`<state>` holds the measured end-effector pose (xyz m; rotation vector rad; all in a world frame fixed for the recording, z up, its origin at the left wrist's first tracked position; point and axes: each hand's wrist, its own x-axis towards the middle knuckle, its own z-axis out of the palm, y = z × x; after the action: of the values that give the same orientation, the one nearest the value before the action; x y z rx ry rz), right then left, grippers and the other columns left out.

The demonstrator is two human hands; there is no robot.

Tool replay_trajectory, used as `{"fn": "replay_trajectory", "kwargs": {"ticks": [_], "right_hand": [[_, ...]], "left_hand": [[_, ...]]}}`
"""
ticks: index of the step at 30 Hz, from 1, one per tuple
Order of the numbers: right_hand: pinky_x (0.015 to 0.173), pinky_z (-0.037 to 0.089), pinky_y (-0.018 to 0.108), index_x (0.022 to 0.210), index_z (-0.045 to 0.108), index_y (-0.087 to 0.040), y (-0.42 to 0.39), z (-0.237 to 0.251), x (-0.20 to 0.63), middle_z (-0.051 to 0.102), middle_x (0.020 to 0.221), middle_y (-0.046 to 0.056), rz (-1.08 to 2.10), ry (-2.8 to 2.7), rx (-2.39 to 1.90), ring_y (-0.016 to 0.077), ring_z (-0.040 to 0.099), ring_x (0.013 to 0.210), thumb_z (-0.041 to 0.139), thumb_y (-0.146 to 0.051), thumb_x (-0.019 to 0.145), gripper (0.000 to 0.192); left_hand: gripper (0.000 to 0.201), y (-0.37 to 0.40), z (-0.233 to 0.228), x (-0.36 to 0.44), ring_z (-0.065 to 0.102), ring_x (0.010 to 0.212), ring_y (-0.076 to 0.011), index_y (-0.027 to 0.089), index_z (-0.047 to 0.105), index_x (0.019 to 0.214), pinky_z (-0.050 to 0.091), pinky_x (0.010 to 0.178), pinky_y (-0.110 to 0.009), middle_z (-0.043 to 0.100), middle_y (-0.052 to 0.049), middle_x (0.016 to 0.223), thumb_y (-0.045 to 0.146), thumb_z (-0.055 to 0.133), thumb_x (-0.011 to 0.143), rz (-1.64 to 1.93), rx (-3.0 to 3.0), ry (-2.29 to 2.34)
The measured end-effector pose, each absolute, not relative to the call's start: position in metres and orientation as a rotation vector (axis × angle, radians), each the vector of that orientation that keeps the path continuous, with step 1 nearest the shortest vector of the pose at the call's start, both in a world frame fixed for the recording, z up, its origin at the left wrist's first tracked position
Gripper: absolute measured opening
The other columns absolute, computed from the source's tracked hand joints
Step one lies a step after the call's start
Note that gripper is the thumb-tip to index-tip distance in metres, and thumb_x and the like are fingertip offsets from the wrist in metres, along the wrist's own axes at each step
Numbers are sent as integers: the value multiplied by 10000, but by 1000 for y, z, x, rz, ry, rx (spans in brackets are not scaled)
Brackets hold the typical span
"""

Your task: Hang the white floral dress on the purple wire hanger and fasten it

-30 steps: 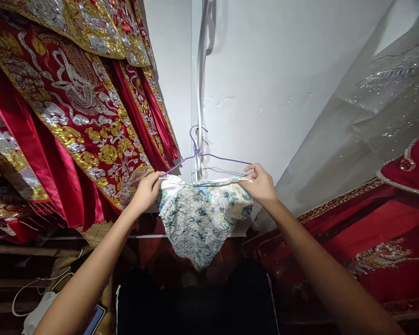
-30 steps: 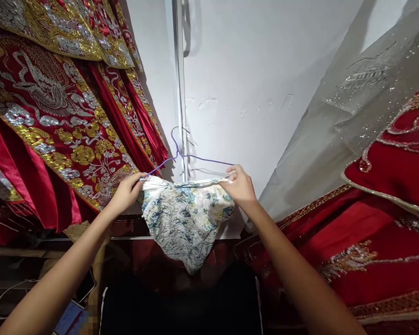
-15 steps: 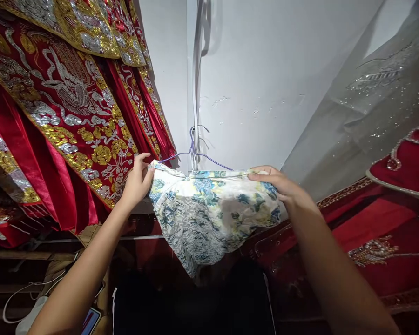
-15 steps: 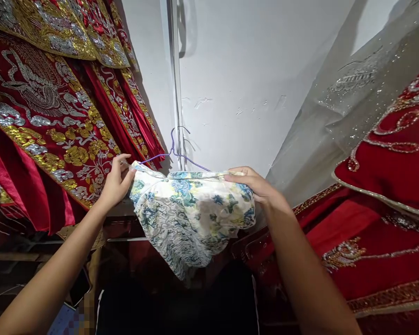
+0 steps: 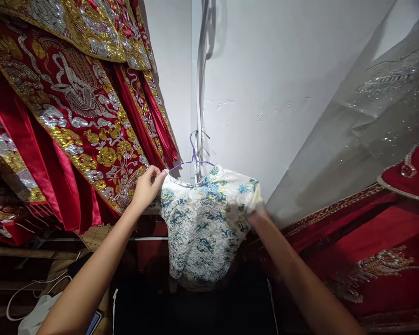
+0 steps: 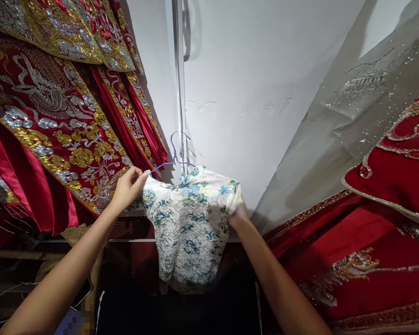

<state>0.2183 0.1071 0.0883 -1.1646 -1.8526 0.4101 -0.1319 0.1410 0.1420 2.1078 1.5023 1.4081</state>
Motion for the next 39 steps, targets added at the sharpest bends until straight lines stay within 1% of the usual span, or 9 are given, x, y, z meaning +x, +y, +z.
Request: {"fn": "replay_trajectory", "kwargs": {"ticks": [2,5,11,19,22,25,28,33,39], "right_hand": [[863,585,437,1040,723,-146,106,92,235,764,992,113,791,-1498,-1003,251,720,954,198,-647,980,728],[994,526,510,1154,701,-203,106,111,249,752,1104,100,1312,-939,-731,299,674,1131,419,-551,949,493],[1022,521,448,1267,636,-259,108,177,217,690,1255,51,1264,-968,-522,266,624,1211,517,-464,936,408],[831,579,456,1175,714,-185,69,164,186,756,1018,115,1552,-1906,-680,291,713,929,683,-554,798,528],[957,527,500,1319,635,-221,77,109,176,721,1170,120,1249,-2179,-971,314,677,1079,695,-462,819,559],[1153,320,580,1557,294,-143,90,61,153,332,1580,213,668,-2220,-1126,395,330,1445,793,-399,710,1016],[1202,235,578,1581,177,-178,96,45,124,142,1650,178,334,-2149,-1079,377,109,1519,760,-318,723,1046],[1230,208,552,1562,130,-260,92,66,102,273,1601,131,115,-2031,-913,379,206,1494,702,-281,738,1003],[1200,181,621,1433,362,-200,105,89,142,428,1389,178,0,-2084,-944,428,368,1366,814,-525,588,1012]], "left_hand": [[291,138,141,-135,531,681,-156,199,600,857,390,641,-252,596,7,739,470,523,932,1410,2088,1484],[333,137,145,-131,588,817,-186,189,656,960,430,735,-269,673,-28,901,461,465,960,1423,2066,1385],[389,143,163,-117,610,894,-202,198,633,1148,452,775,-279,686,-35,984,489,455,962,1345,2074,1279],[377,141,148,-125,548,708,-164,172,623,817,431,674,-263,601,-9,732,471,453,970,1275,2097,1302],[366,124,147,-111,611,835,-191,179,667,925,483,785,-301,665,-44,865,474,455,976,1112,2152,1088],[333,104,155,-84,633,970,-210,196,696,982,480,935,-354,685,-75,996,445,475,979,999,2213,835],[318,87,165,-57,642,1020,-216,202,706,987,471,989,-376,691,-94,1042,412,467,991,954,2203,599],[305,68,178,-34,632,1118,-245,195,711,926,430,1067,-433,703,-111,1077,394,488,988,1013,2100,509],[482,83,166,-60,504,1342,-305,236,598,1277,390,1147,-464,557,-115,1428,439,696,850,1131,1902,603]]}}
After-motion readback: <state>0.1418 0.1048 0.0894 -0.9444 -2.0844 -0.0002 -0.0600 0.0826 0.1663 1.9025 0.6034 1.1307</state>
